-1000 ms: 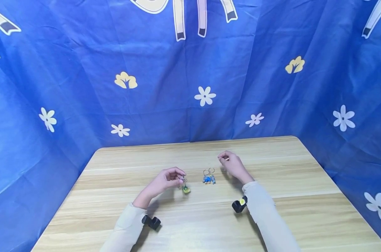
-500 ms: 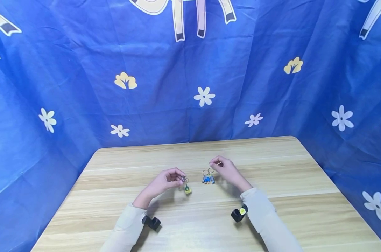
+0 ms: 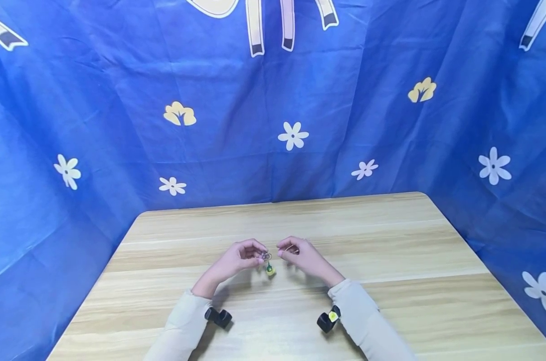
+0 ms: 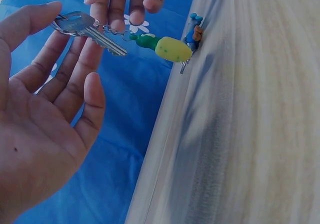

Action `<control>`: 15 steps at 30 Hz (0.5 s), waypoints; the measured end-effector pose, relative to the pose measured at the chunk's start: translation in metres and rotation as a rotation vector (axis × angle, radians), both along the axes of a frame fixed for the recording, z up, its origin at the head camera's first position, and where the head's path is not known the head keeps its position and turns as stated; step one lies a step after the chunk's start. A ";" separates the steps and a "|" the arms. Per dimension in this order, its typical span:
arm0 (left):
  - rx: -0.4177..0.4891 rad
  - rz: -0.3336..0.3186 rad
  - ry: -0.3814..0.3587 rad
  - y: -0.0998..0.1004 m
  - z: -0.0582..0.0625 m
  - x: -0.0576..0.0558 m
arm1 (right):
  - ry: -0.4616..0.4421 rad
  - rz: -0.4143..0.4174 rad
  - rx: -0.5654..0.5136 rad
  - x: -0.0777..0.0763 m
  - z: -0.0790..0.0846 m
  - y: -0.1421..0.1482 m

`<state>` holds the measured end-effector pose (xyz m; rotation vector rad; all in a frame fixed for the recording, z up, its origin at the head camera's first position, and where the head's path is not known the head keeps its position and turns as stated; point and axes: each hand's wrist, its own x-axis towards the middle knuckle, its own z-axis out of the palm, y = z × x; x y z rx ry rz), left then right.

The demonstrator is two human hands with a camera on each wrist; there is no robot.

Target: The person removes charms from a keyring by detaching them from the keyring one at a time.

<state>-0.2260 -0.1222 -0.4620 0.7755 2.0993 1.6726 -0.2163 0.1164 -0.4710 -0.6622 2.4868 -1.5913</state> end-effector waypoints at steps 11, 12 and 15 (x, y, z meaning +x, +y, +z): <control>-0.019 0.007 0.016 0.000 0.000 0.000 | -0.007 -0.004 -0.025 0.009 -0.006 -0.019; -0.020 0.006 0.016 0.000 0.000 0.000 | -0.007 -0.008 -0.027 0.010 -0.006 -0.020; -0.020 0.002 0.016 0.000 0.000 0.000 | -0.011 -0.018 -0.036 0.010 -0.006 -0.021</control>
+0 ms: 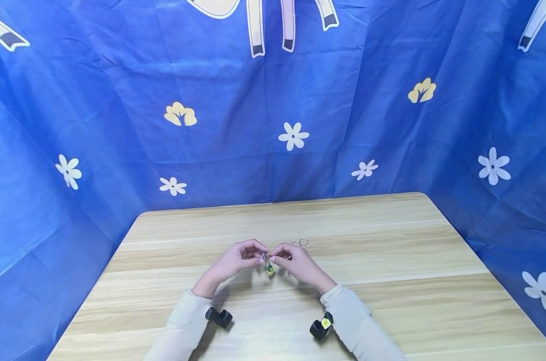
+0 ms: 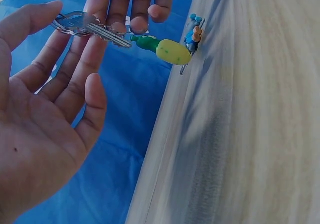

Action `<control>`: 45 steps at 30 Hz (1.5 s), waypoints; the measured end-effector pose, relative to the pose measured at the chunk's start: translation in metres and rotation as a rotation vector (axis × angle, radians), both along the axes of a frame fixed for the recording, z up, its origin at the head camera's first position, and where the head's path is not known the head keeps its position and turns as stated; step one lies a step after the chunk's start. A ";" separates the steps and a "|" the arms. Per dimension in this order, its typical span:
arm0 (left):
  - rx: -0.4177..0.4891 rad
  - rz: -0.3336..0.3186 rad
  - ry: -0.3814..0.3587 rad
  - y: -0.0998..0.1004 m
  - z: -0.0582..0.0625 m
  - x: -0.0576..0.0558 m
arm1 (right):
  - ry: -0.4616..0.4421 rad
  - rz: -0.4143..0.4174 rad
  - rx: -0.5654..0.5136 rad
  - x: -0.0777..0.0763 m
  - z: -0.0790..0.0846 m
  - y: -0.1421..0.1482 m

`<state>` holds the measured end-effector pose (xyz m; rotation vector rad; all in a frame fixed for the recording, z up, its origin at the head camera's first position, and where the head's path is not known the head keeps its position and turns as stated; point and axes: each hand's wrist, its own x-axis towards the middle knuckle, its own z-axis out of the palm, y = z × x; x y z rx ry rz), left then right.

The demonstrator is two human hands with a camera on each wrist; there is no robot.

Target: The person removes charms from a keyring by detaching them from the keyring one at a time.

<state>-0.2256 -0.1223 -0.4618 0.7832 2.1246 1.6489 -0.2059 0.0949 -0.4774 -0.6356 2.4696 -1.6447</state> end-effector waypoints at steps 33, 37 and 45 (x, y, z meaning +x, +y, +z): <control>-0.033 0.009 0.005 -0.002 0.003 0.000 | -0.052 0.028 -0.133 0.002 0.003 0.000; -0.034 0.011 -0.016 -0.002 0.003 0.001 | -0.047 0.039 -0.124 0.003 0.004 0.000; -0.045 0.018 -0.006 -0.001 0.002 0.000 | -0.052 0.057 -0.111 0.003 0.005 -0.001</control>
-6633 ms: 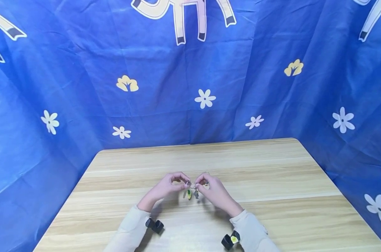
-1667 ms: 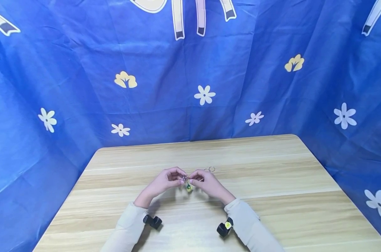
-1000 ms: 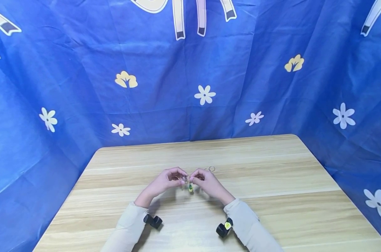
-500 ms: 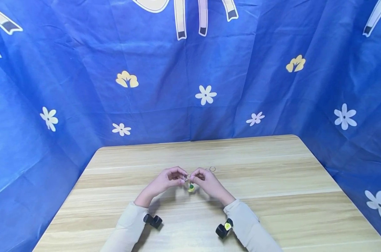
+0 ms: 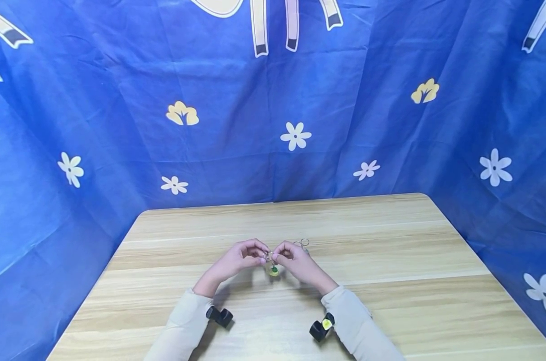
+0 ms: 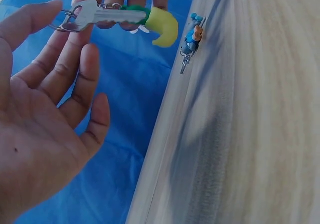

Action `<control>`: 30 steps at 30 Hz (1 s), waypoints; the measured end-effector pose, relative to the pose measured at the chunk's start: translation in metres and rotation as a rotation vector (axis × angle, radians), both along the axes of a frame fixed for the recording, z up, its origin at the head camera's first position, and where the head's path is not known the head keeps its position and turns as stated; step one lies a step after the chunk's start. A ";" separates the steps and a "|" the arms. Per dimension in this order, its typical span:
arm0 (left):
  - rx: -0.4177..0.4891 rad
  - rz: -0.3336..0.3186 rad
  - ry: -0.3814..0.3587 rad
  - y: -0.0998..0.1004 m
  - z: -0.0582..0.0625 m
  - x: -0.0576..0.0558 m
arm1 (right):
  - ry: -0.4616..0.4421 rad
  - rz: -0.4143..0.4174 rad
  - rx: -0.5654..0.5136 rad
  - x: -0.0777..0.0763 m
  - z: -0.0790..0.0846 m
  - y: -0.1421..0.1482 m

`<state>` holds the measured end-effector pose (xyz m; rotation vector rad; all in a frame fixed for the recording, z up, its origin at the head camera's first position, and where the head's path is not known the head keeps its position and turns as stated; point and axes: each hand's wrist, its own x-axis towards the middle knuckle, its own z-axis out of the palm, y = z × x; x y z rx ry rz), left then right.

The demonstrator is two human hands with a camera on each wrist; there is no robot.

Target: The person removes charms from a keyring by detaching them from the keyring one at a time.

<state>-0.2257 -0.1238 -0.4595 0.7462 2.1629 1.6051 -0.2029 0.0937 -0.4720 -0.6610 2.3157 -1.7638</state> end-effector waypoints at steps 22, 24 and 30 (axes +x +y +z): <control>0.043 -0.037 0.001 0.000 0.001 0.002 | -0.009 0.017 -0.007 -0.001 -0.002 0.003; 0.039 -0.033 -0.003 0.001 0.002 0.002 | -0.019 0.010 -0.001 -0.001 -0.002 0.003; 0.031 -0.027 0.000 0.001 0.002 0.003 | -0.019 0.003 0.016 -0.001 -0.003 0.002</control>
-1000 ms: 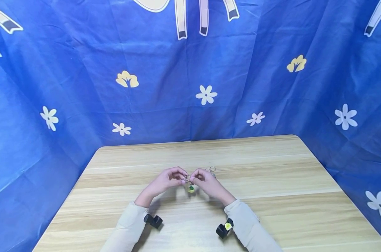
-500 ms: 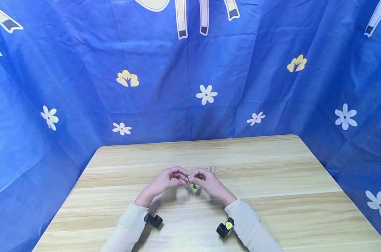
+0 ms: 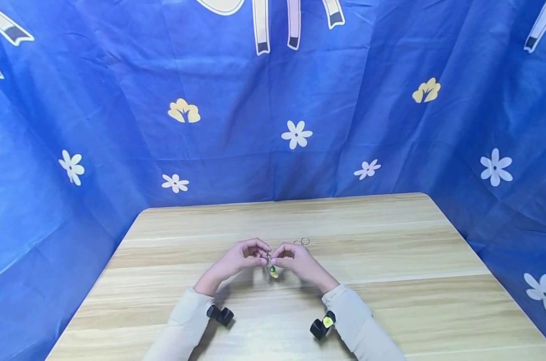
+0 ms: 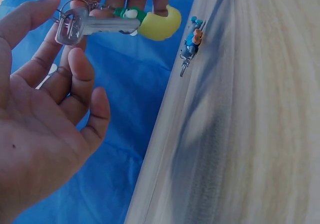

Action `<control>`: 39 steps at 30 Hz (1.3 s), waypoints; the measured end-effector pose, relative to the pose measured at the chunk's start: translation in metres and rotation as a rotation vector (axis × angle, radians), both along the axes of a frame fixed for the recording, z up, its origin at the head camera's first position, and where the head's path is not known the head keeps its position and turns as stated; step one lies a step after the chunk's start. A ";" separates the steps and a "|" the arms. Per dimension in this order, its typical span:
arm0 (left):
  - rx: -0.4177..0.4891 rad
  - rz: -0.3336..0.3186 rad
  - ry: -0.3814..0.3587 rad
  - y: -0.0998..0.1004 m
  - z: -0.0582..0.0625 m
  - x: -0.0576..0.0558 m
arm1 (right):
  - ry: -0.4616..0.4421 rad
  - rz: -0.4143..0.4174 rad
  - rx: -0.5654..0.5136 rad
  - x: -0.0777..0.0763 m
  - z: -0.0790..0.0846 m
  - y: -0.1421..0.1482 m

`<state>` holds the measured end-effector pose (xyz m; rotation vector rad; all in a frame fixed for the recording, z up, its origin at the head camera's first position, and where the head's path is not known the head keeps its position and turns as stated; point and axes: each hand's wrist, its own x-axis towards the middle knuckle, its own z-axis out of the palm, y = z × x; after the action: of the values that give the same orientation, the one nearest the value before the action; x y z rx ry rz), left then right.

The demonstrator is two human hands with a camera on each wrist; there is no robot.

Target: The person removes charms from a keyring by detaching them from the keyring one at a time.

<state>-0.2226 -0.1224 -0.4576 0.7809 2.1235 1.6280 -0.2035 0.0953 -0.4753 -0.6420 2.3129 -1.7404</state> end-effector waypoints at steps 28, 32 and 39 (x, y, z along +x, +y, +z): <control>0.080 -0.072 -0.053 -0.003 -0.001 -0.004 | -0.085 0.028 -0.102 -0.002 0.000 0.001; 0.062 -0.072 -0.070 -0.002 0.000 -0.003 | -0.105 0.007 -0.064 -0.001 0.002 0.002; 0.027 -0.036 -0.082 -0.001 0.003 -0.001 | -0.118 -0.035 -0.072 -0.002 0.004 0.003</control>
<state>-0.2236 -0.1234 -0.4547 0.7434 2.0233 1.6450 -0.2059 0.0979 -0.4715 -0.4984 2.2048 -1.8318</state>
